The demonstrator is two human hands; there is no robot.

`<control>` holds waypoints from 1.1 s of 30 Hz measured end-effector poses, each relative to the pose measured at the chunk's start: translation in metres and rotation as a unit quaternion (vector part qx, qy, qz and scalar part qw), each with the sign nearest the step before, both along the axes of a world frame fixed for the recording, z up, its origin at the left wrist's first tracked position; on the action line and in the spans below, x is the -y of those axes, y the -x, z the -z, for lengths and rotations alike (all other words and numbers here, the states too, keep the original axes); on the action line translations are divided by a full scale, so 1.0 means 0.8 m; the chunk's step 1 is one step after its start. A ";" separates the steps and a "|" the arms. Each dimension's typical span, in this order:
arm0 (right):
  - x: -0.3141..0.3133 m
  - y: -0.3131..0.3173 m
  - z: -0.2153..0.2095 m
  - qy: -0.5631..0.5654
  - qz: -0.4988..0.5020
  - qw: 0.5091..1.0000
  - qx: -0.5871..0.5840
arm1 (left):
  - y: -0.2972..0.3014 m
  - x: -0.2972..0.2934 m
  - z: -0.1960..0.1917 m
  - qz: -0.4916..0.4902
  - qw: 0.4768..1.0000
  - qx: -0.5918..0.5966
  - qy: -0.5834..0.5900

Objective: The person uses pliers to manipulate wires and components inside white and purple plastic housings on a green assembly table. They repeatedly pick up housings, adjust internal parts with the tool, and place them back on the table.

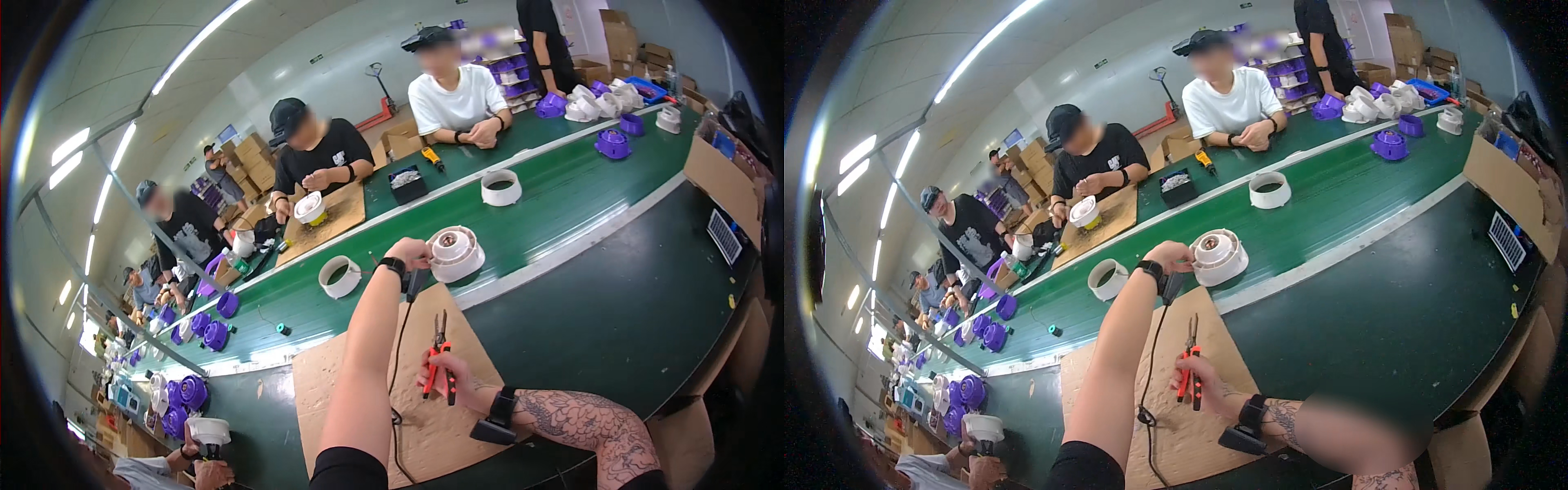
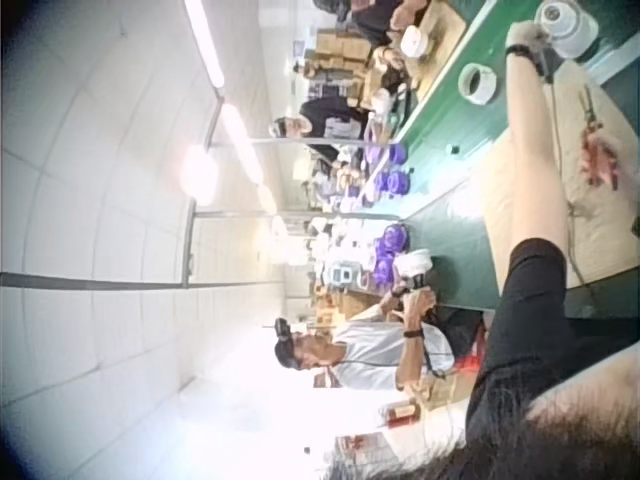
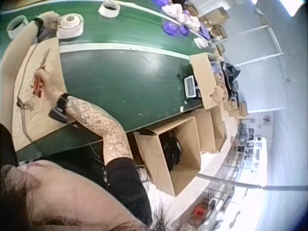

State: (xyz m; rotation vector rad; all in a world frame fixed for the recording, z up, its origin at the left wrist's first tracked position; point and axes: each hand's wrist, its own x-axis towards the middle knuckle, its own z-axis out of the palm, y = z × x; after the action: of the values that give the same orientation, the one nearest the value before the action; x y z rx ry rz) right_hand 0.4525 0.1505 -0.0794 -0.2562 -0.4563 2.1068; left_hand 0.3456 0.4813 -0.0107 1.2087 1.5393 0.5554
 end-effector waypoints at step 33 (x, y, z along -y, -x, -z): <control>0.005 -0.026 -0.032 -0.033 -0.161 0.985 0.050 | 0.169 0.315 -0.019 -0.087 0.874 0.407 -0.252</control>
State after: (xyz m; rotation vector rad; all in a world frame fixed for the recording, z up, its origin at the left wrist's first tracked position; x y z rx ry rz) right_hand 0.4730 0.1469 -0.0536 -0.2648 -0.6624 2.3960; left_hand 0.2103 0.2291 0.0046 0.9937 0.7824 1.4451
